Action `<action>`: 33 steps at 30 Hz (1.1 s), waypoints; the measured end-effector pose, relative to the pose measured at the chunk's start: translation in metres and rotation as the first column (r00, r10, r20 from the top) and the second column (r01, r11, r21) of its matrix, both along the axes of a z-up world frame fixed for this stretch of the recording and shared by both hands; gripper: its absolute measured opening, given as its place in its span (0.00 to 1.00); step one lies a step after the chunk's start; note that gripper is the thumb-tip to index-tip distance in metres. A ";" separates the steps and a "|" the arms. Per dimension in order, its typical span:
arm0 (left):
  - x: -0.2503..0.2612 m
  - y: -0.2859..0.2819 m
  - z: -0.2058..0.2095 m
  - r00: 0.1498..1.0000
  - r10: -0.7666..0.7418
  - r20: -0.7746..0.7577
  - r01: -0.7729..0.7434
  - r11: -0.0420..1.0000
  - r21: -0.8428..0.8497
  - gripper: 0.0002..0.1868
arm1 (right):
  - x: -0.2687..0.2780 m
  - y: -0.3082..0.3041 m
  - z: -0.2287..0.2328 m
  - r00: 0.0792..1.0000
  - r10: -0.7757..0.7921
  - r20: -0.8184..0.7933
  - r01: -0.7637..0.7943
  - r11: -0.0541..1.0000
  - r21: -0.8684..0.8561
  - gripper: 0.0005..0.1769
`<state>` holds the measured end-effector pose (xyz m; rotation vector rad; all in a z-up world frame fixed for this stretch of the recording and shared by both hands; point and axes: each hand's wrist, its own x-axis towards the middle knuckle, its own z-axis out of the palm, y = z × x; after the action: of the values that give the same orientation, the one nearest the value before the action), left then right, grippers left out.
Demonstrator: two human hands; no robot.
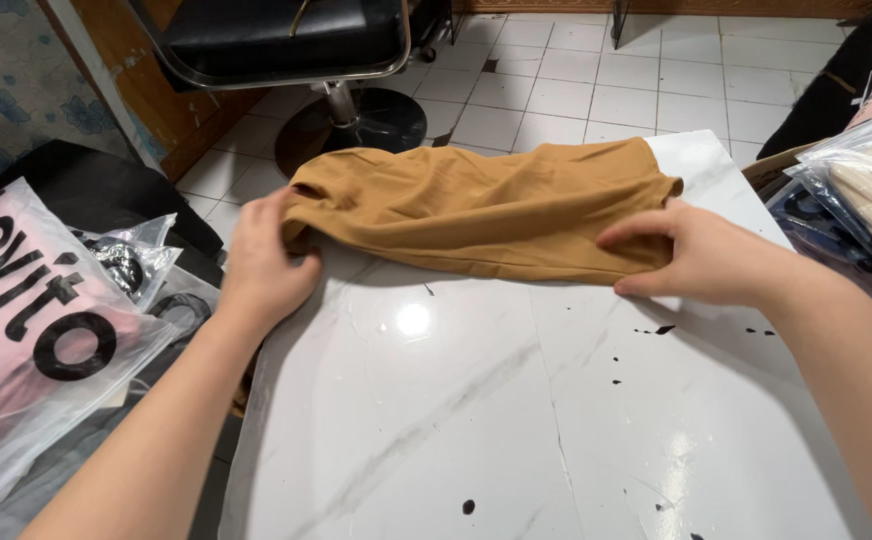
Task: The person picks up a brown garment from a white surface, turns it over, spreads it out, and then proceeds to fold it several times by hand until it is a neat rectangle.
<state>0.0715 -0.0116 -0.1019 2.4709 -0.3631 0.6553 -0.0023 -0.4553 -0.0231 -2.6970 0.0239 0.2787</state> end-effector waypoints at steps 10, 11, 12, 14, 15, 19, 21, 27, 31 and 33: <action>0.016 0.030 0.010 0.944 0.328 0.021 -0.328 0.945 -0.010 0.11 | 0.018 0.000 -0.028 0.685 0.050 0.727 0.207 0.943 -0.260 0.08; 0.018 0.032 0.015 0.929 0.321 0.185 -0.341 0.936 0.089 0.09 | 0.020 0.003 -0.024 0.516 0.137 0.846 0.323 0.883 -0.340 0.07; 0.022 0.030 0.018 0.937 0.349 -0.005 -0.349 0.936 -0.044 0.11 | 0.023 0.007 -0.021 0.484 0.149 0.863 0.300 0.898 -0.323 0.06; 0.033 0.018 0.019 0.881 0.282 -0.380 -0.403 0.867 -0.293 0.15 | 0.025 0.009 -0.012 0.417 0.168 0.893 0.256 0.921 -0.293 0.05; 0.040 0.017 0.019 0.886 0.194 -0.420 -0.385 0.813 -0.437 0.15 | 0.028 0.010 -0.010 0.525 0.032 0.850 0.230 0.957 -0.178 0.06; 0.075 0.006 0.004 0.902 0.019 -0.431 -0.361 0.581 -0.730 0.15 | 0.042 0.010 -0.024 0.764 -0.339 0.549 0.190 0.931 0.311 0.08; 0.093 0.002 0.003 0.896 0.102 -0.432 -0.398 0.618 -0.678 0.14 | 0.058 0.002 -0.047 0.784 -0.423 0.455 0.166 0.849 0.502 0.07; 0.089 -0.074 0.050 0.967 0.202 -0.154 -0.254 0.787 -0.562 0.14 | 0.133 -0.114 -0.076 0.371 -0.450 0.812 0.079 0.887 0.455 0.04; 0.025 -0.102 0.079 0.991 0.052 0.123 0.033 0.799 -0.600 0.15 | 0.084 -0.150 -0.032 0.294 -0.861 0.414 0.281 0.492 0.824 0.15; -0.020 -0.098 0.063 0.925 -0.016 0.378 0.188 0.887 -0.421 0.13 | 0.039 -0.141 -0.038 0.328 -0.819 0.471 0.059 0.515 0.855 0.10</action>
<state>0.0515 -0.1097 -0.0388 1.8692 -0.4247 1.0313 0.0366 -0.5961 -0.0613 -1.5580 0.3754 -1.1023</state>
